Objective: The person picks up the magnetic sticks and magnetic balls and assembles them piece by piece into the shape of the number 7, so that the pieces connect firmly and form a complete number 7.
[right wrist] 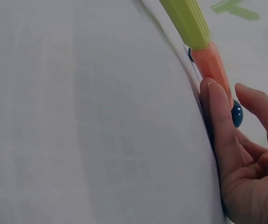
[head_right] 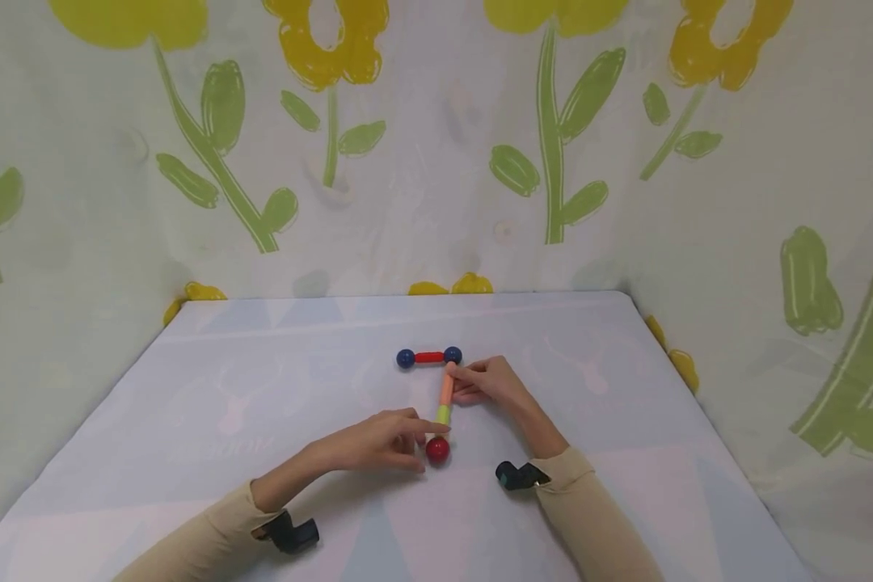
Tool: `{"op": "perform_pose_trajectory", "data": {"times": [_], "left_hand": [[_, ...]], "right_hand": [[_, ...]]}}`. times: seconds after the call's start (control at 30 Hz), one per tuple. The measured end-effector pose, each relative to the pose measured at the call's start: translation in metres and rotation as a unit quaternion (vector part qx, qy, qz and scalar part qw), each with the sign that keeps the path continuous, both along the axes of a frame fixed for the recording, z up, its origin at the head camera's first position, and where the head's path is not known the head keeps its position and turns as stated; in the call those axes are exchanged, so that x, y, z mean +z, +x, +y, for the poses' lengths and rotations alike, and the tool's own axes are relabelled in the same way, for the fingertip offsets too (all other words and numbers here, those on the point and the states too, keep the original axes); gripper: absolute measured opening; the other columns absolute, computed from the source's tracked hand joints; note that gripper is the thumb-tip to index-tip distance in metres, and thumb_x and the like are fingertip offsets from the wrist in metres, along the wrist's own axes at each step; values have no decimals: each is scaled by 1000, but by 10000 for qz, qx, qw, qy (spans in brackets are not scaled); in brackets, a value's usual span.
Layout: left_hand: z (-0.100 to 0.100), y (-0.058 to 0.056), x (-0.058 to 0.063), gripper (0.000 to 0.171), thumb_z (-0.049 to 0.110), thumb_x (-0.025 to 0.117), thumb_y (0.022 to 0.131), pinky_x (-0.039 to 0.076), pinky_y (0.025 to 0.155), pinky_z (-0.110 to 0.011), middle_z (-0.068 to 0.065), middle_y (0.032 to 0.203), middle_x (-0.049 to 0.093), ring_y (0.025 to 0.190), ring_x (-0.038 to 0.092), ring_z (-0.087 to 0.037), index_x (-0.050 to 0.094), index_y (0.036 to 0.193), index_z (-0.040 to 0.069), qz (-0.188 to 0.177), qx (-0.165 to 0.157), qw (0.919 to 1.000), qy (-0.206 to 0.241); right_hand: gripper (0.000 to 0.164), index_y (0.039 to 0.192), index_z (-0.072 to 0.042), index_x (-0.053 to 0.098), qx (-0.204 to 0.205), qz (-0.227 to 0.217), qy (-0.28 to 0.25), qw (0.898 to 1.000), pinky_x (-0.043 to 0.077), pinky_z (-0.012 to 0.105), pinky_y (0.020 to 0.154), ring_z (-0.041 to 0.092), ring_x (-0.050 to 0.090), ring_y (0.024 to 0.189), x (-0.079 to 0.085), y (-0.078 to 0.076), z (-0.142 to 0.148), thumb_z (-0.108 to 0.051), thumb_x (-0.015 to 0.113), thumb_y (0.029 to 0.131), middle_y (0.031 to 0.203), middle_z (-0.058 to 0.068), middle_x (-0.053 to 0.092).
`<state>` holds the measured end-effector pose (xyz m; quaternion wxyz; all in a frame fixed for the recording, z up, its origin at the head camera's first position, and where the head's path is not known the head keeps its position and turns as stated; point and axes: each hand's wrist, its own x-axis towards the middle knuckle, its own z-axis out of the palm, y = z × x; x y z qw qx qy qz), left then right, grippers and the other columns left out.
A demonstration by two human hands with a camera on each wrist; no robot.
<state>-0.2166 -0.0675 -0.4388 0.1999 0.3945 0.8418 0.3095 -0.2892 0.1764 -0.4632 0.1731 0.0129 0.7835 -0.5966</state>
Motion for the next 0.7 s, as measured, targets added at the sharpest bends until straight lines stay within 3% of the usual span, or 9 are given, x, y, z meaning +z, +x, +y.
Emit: {"op": "perform_pose_trajectory", "data": {"times": [0.1,0.33,0.53,0.7], "left_hand": [[-12,-4,2,64,25,78,85,52,78,-15,-1,108,60,85,63,1,51,143,26,31,180,9997,-141],[-43,-20,4,59,28,74,88,53,83,-24,0,111,59,97,61,-11,52,142,23,796,820,9906,-754],[-63,-31,3,56,27,74,88,54,82,-26,-2,110,61,97,61,-13,55,140,19,837,1163,9870,-721],[-72,-39,1,53,27,73,89,54,82,-29,-6,109,62,95,61,-16,57,138,13,979,1242,9858,-566]], "right_hand": [[57,120,6,64,39,-54,99,9999,59,26,71,17,74,76,-1,1,2,-43,69,90,88,11,76],[51,118,3,65,119,-123,278,9995,60,27,69,17,73,74,1,2,11,-41,67,92,89,10,75],[46,117,1,66,179,58,697,9974,59,27,69,15,71,72,3,5,21,-38,64,94,89,9,75],[44,120,0,64,105,257,1145,9930,59,28,68,16,71,72,5,5,29,-36,64,94,90,9,74]]}}
